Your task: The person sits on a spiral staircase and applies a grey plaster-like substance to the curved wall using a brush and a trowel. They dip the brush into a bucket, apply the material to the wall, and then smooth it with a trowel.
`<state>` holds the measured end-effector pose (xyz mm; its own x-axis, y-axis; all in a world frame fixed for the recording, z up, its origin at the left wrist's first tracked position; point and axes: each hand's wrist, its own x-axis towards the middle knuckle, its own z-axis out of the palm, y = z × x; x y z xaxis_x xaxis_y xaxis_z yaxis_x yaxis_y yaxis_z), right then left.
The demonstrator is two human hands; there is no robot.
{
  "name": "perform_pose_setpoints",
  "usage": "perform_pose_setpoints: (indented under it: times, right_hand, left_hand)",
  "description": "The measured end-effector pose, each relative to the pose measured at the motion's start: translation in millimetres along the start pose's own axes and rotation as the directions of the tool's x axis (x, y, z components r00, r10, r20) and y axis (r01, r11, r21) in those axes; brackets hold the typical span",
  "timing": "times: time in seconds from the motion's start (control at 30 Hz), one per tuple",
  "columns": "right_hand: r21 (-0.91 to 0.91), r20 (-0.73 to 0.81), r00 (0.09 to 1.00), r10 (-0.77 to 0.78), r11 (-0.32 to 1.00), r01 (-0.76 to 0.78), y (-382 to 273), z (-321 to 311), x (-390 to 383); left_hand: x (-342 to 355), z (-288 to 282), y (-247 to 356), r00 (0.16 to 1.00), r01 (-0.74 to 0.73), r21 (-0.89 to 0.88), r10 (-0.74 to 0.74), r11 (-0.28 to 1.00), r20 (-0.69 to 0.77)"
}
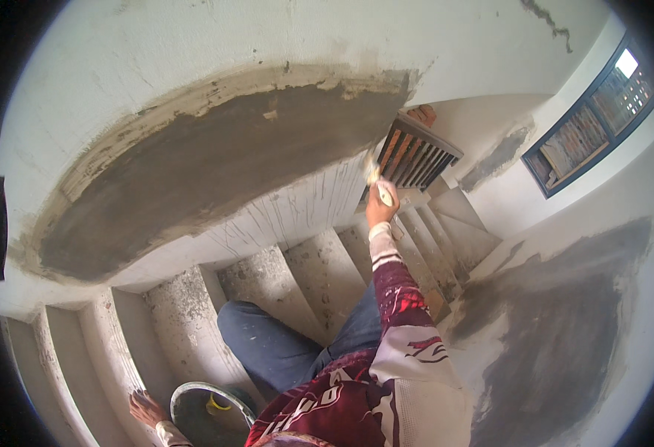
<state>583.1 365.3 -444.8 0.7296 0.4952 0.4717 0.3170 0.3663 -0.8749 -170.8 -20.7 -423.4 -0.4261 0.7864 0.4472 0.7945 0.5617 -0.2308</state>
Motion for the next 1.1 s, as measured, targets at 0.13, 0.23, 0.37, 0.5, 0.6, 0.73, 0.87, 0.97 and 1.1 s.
perform_pose_setpoints:
  times: [0.13,0.23,0.37,0.5,0.6,0.73,0.87,0.97,1.1]
  right_hand:
    - [0.032,-0.084,0.996,-0.034,0.999,0.037,-21.9,-5.5,5.6]
    - [0.054,-0.051,0.985,-0.165,0.984,0.168,-80.0,9.4,55.4]
    - [0.189,-0.137,0.933,-0.333,0.916,0.354,-154.7,31.3,104.4]
    - [0.014,-0.214,0.868,-0.447,0.888,0.46,-169.6,32.5,109.0]
    - [0.014,-0.212,0.891,-0.401,0.91,0.414,-119.0,41.1,98.2]
    - [0.049,0.004,0.9,-0.436,0.899,0.436,-143.1,76.6,2.1]
    - [0.287,0.314,0.771,-0.554,0.83,0.479,-192.6,94.6,-88.4]
    - [0.435,0.436,0.772,-0.462,0.859,0.269,-203.3,86.7,-97.2]
    - [0.413,0.267,0.882,-0.387,0.873,0.258,-158.0,61.4,-24.6]
  left_hand:
    - [0.5,-0.1,-3.5,1.0,0.017,-0.006,-0.017,1.0,0.008]
    - [-0.7,-1.8,-3.9,1.0,0.015,-0.023,-0.015,1.0,0.004]
    - [-8.0,17.8,-24.9,1.0,0.004,-0.01,-0.004,1.0,-0.003]
    - [-5.5,1.8,-11.0,1.0,0.019,-0.014,-0.019,1.0,0.019]
    - [-0.4,-1.1,-1.4,0.992,0.078,-0.026,-0.075,0.997,0.098]
    - [0.3,-6.7,0.2,0.983,0.128,-0.029,-0.123,0.991,0.138]
    - [3.1,-15.5,3.8,0.971,0.141,0.004,-0.139,0.99,0.194]
    - [1.6,-8.5,2.1,0.982,0.112,-0.001,-0.111,0.994,0.156]
    - [0.5,-5.9,-1.8,0.986,0.104,-0.012,-0.102,0.994,0.134]
